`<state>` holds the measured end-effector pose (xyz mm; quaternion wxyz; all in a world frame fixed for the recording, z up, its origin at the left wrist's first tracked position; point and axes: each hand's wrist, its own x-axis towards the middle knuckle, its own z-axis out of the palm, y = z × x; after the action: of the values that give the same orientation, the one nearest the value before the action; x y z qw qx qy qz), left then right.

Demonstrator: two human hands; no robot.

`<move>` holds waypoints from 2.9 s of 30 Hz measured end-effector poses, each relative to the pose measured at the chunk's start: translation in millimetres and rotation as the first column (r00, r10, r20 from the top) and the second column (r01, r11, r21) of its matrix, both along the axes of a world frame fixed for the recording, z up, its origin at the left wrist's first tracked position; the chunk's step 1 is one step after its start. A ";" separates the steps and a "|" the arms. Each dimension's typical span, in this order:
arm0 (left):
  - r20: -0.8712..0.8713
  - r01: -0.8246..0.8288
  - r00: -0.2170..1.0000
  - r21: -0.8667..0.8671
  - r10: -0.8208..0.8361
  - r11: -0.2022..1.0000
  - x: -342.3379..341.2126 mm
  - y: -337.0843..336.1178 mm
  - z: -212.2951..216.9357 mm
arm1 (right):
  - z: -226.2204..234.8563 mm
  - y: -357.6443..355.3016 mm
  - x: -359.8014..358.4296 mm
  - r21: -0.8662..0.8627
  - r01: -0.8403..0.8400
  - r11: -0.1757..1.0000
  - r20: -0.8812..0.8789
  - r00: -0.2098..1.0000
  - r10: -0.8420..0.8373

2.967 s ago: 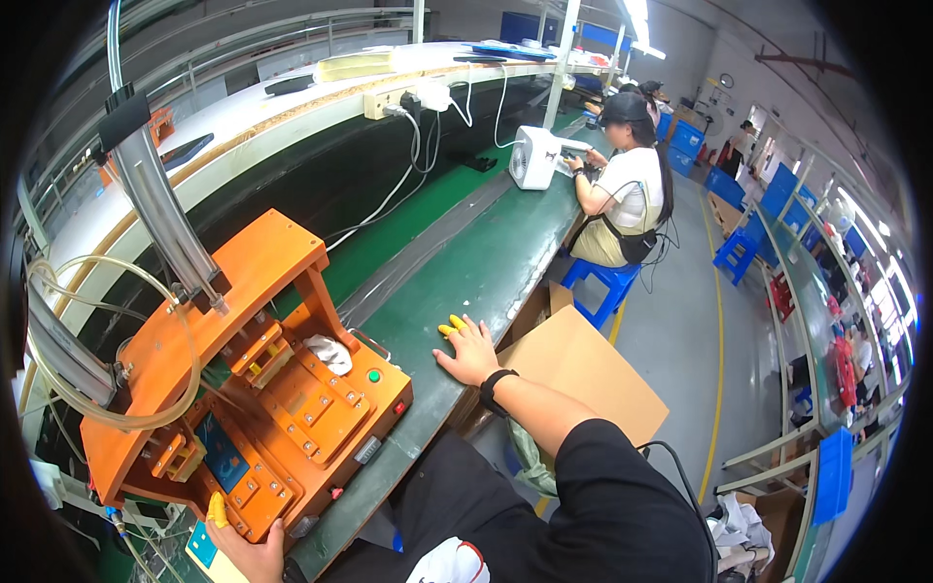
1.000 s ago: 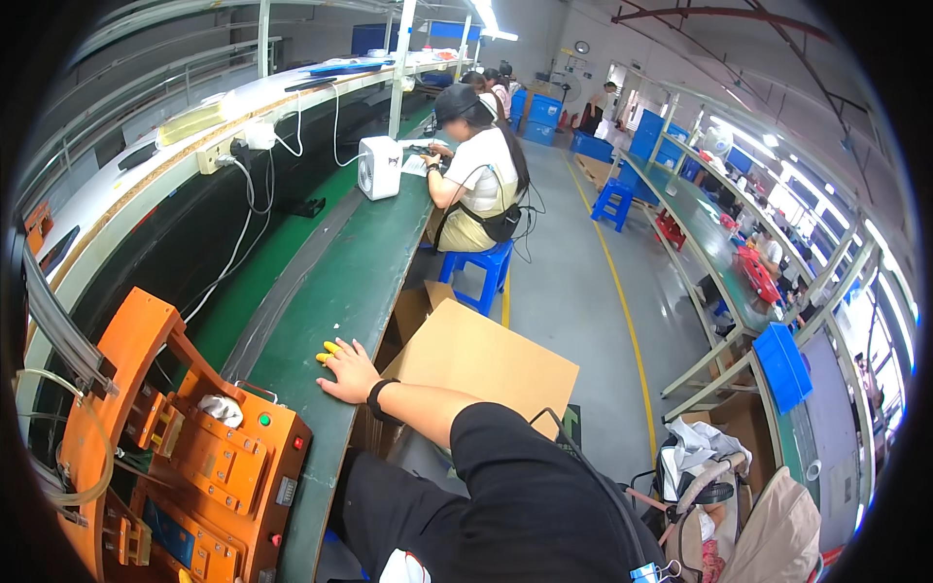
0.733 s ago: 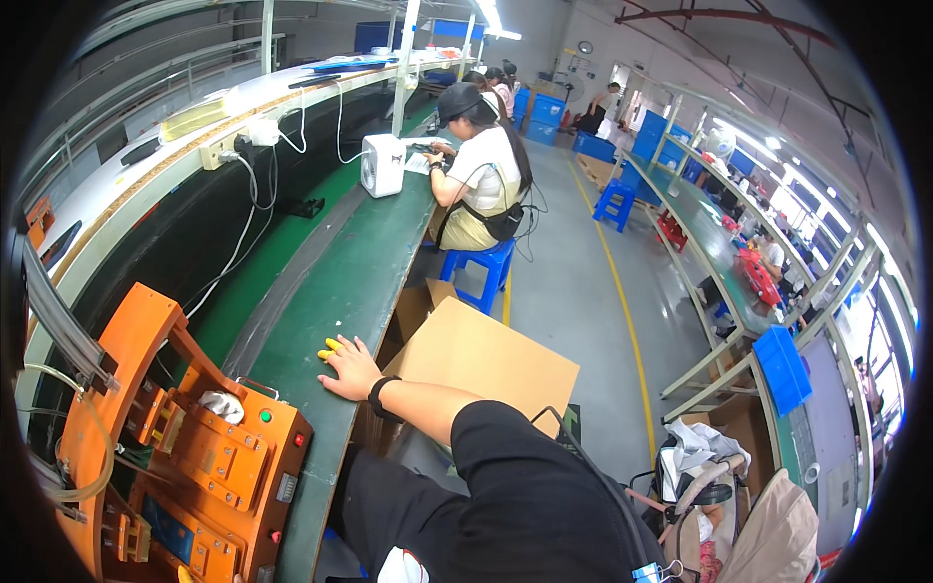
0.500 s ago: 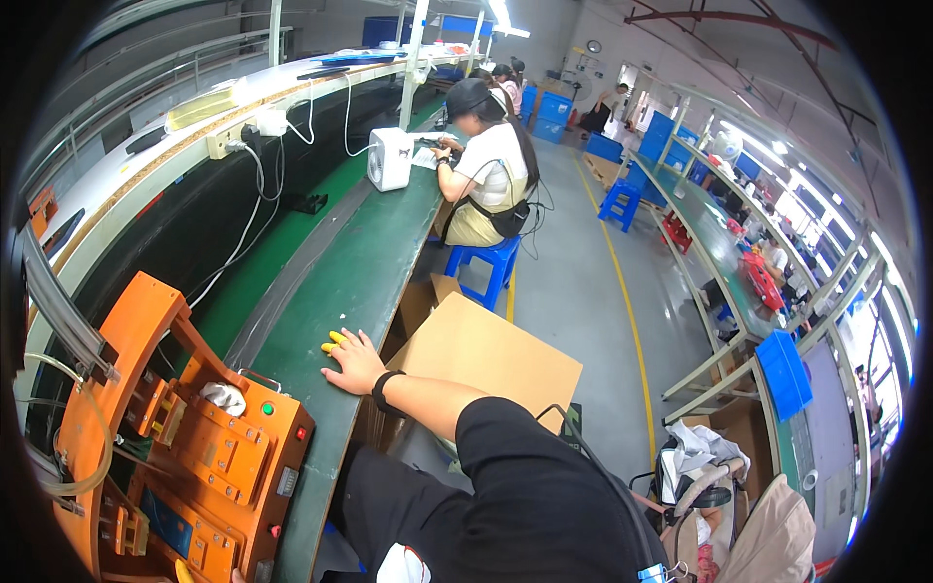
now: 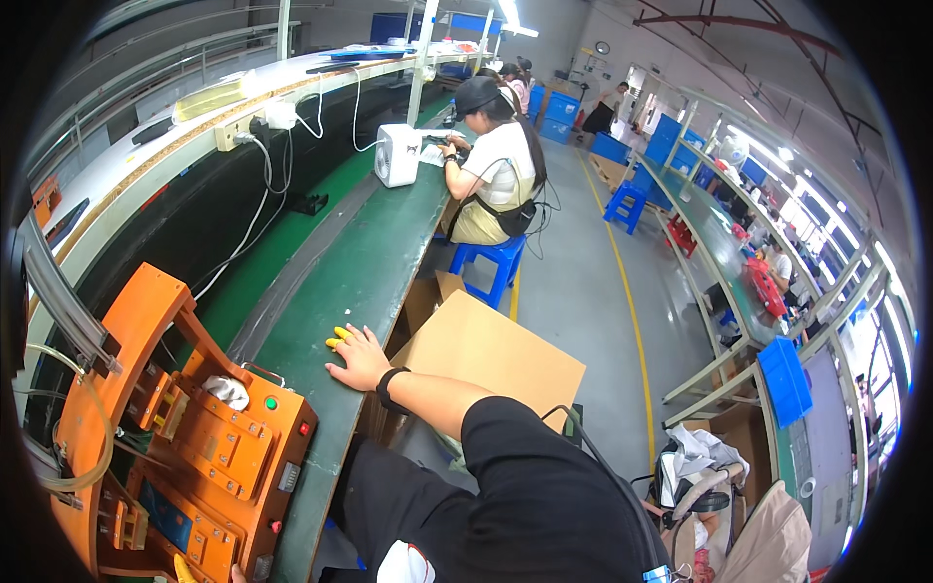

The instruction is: Operating a pneumatic heat-pressing or stamping machine to process plastic components.

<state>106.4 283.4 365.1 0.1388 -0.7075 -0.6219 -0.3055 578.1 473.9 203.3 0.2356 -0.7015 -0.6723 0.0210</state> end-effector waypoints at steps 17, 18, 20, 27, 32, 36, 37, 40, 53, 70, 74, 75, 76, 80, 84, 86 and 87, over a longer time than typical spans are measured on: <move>0.005 -0.024 1.000 0.002 0.024 1.000 0.3 0.4 -1.8 | 3.1 -0.6 -0.3 -0.008 0.008 1.000 0.002 1.000 -0.008; 0.006 -0.026 1.000 -0.001 0.026 1.000 0.5 0.1 -1.6 | 3.8 -0.8 0.5 -0.010 0.007 1.000 0.003 1.000 -0.007; 0.036 -0.024 0.999 -0.012 0.024 1.000 3.0 -0.4 0.5 | 4.7 -2.6 2.2 -0.003 0.011 1.000 -0.004 1.000 -0.011; 0.006 -0.114 0.993 -0.091 0.115 0.989 2.6 -1.2 7.1 | -2.7 6.0 -10.1 0.027 -0.033 0.999 0.041 0.999 0.032; 0.287 0.023 0.958 -0.097 0.006 0.995 -22.7 0.6 -44.8 | -3.9 5.8 9.7 0.175 -0.055 0.983 0.096 0.995 0.039; 0.238 0.013 0.971 -0.089 0.008 0.996 -18.5 5.2 -38.7 | -6.4 5.1 12.3 0.092 -0.027 0.995 0.105 0.994 0.017; 0.225 -0.016 0.974 -0.092 0.036 0.996 -19.1 3.7 -38.4 | -6.3 6.7 10.9 0.070 -0.035 0.997 0.100 0.995 0.028; 0.243 -0.023 0.969 -0.115 0.050 0.993 -19.6 2.2 -37.3 | -2.9 17.2 10.1 0.017 -0.123 0.992 0.261 0.958 0.115; 0.299 -0.049 0.949 -0.183 0.103 0.982 -17.7 1.8 -42.8 | 68.5 251.2 63.5 -0.049 0.005 0.999 0.393 0.919 0.015; 0.351 -0.020 0.934 -0.138 0.068 0.990 -18.4 -1.6 -52.6 | 70.6 346.3 76.9 0.063 -0.163 0.985 0.500 0.859 0.110; 0.380 -0.030 0.923 -0.098 0.065 0.995 -14.7 3.7 -47.6 | 111.8 245.8 64.2 0.253 -0.378 0.890 -0.033 0.916 0.399; 0.336 -0.048 0.938 -0.113 0.083 0.992 -15.9 3.1 -43.3 | 129.1 209.8 57.5 0.245 -0.397 0.885 -0.298 0.837 0.458; 0.323 -0.044 0.942 -0.139 0.087 0.989 -14.9 4.6 -37.8 | 141.2 175.2 57.8 0.216 -0.404 0.889 -0.525 0.720 0.454; 0.178 -0.051 0.981 -0.134 0.075 0.990 -20.9 0.5 -32.6 | 199.6 16.7 62.1 0.261 -0.414 0.872 -0.842 0.344 0.415; 0.266 0.016 0.964 -0.116 0.016 0.993 -19.1 -3.0 -24.9 | 236.3 -114.0 39.6 0.355 -0.389 0.850 -0.879 0.173 0.445; 0.297 0.022 0.955 -0.090 0.006 0.996 -24.8 -20.6 -23.3 | 242.9 -141.0 5.1 0.406 -0.539 0.738 -0.796 0.189 0.575; 0.328 0.029 0.945 -0.071 -0.004 0.997 -27.8 -30.2 -24.1 | 251.9 -142.8 -18.3 0.433 -0.717 0.546 -0.695 0.120 0.709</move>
<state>78.6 253.1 341.0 0.0042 -0.6569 -0.6413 -0.3965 559.8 331.1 455.3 0.4734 -0.1958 -0.7287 0.4545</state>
